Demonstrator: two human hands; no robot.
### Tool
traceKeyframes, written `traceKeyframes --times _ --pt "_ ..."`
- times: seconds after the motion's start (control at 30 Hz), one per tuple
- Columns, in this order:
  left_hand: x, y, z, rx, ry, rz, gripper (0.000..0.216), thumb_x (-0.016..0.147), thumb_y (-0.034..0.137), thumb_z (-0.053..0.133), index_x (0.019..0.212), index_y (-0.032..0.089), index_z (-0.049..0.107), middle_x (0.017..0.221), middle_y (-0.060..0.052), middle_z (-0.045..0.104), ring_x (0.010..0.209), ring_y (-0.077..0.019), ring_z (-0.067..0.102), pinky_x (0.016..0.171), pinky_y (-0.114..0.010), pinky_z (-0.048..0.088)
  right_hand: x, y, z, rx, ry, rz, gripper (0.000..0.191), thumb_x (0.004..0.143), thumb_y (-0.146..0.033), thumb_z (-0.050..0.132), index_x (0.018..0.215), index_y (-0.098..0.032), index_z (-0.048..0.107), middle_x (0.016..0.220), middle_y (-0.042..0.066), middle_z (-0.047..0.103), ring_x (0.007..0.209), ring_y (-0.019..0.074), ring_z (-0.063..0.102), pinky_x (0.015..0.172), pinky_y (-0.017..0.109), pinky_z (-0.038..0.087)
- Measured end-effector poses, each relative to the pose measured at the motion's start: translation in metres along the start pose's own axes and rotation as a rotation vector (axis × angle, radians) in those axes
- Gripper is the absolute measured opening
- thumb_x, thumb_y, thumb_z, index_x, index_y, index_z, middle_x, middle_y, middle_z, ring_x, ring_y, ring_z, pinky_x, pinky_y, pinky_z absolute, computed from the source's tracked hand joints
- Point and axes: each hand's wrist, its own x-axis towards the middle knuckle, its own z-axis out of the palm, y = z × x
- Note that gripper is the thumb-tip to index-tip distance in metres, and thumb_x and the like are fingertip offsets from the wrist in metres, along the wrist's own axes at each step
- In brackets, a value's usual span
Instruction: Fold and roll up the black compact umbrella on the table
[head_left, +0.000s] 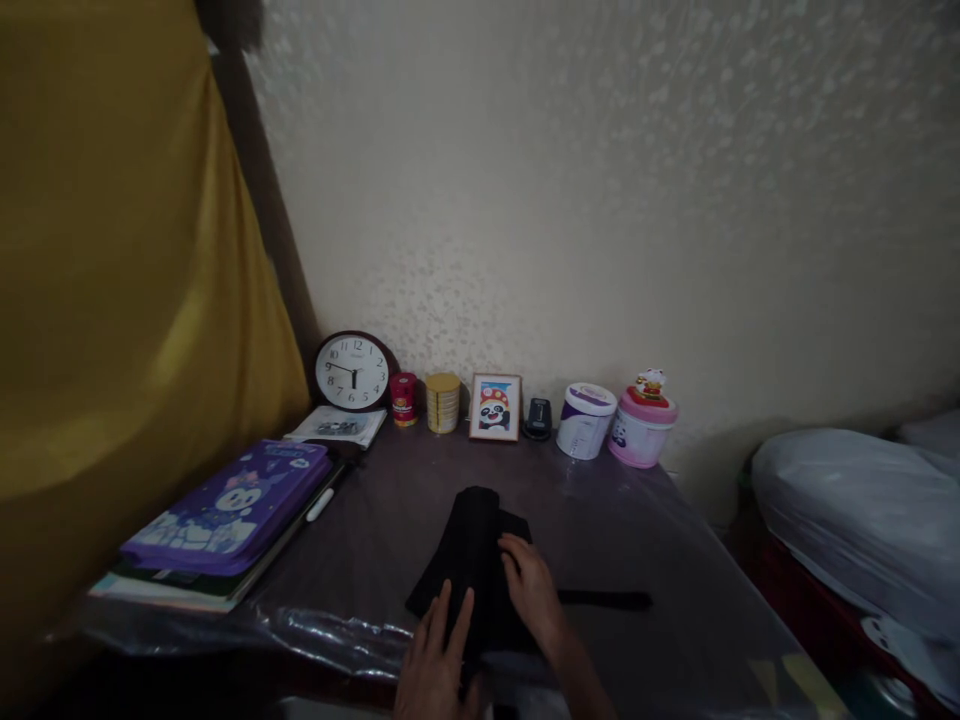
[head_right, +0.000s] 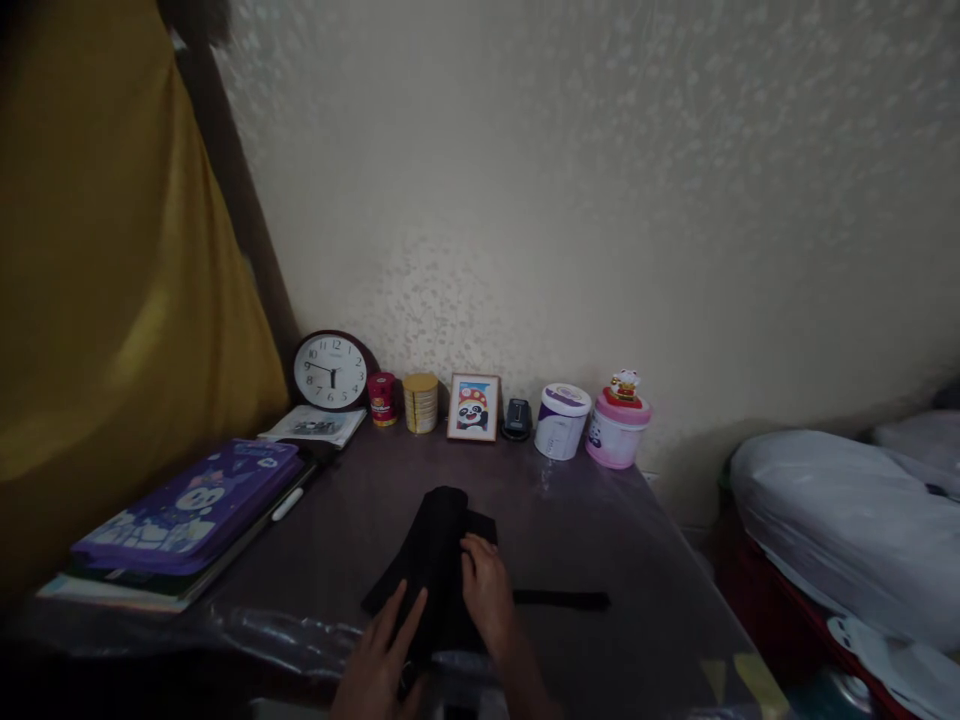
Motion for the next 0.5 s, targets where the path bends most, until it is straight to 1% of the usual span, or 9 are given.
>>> traceKeyframes --times 0.07,0.17,0.27,0.33,0.37,0.43,0.5 --pt "0.000 0.006 -0.007 -0.005 -0.041 -0.038 0.071 0.073 0.021 0.047 0.139 0.024 0.021 0.150 -0.007 0.013 0.133 -0.0253 0.028 0.104 -0.039 0.031 -0.005 -0.003 0.003 -0.075 -0.086 -0.028 0.032 0.084 -0.022 0.039 0.104 -0.016 0.064 0.116 0.011 0.062 0.110 0.0216 0.055 0.096 0.038 0.042" --pt "0.000 0.014 -0.015 0.015 -0.060 -0.081 0.072 0.072 0.018 0.046 0.139 0.027 0.020 0.151 -0.004 0.011 0.131 -0.0239 0.032 0.103 -0.038 0.031 0.001 -0.003 0.000 -0.221 -0.183 -0.015 0.033 0.083 -0.020 0.041 0.107 -0.016 0.063 0.122 0.011 0.059 0.117 0.0234 0.050 0.100 0.040 0.038" --pt "0.000 0.019 -0.020 0.049 -0.063 -0.123 0.071 0.074 0.019 0.043 0.139 0.030 0.018 0.151 -0.002 0.010 0.128 -0.0234 0.036 0.100 -0.039 0.034 0.015 -0.001 -0.006 -0.378 -0.199 0.055 0.036 0.082 -0.016 0.042 0.112 -0.017 0.061 0.128 0.011 0.054 0.121 0.0254 0.046 0.101 0.044 0.034" --pt "-0.001 0.020 -0.020 0.059 -0.070 -0.123 0.072 0.074 0.018 0.043 0.140 0.030 0.017 0.151 -0.001 0.009 0.128 -0.0229 0.036 0.100 -0.038 0.033 0.017 -0.003 -0.009 -0.414 -0.209 0.047 0.040 0.083 -0.015 0.040 0.120 -0.016 0.055 0.133 0.012 0.049 0.125 0.0244 0.042 0.102 0.044 0.032" --pt "-0.001 0.020 -0.020 0.060 -0.072 -0.119 0.072 0.073 0.017 0.043 0.140 0.030 0.017 0.151 -0.001 0.009 0.128 -0.0226 0.035 0.100 -0.037 0.033 0.013 -0.007 -0.010 -0.407 -0.235 0.023 0.042 0.083 -0.015 0.039 0.123 -0.015 0.053 0.135 0.012 0.047 0.126 0.0237 0.040 0.104 0.043 0.031" --pt "-0.001 0.019 -0.019 0.058 -0.068 -0.116 0.072 0.073 0.018 0.043 0.140 0.029 0.017 0.151 -0.001 0.009 0.129 -0.0220 0.034 0.101 -0.037 0.031 -0.003 -0.017 -0.016 -0.359 -0.327 -0.033 0.043 0.083 -0.016 0.040 0.124 -0.015 0.052 0.136 0.012 0.045 0.128 0.0228 0.037 0.105 0.042 0.028" --pt "-0.001 0.018 -0.019 0.056 -0.071 -0.116 0.072 0.074 0.019 0.043 0.140 0.029 0.016 0.151 -0.002 0.008 0.129 -0.0220 0.033 0.101 -0.037 0.031 -0.029 -0.030 -0.026 -0.277 -0.439 -0.059 0.038 0.084 -0.018 0.042 0.119 -0.018 0.057 0.133 0.010 0.049 0.126 0.0228 0.040 0.105 0.040 0.029"
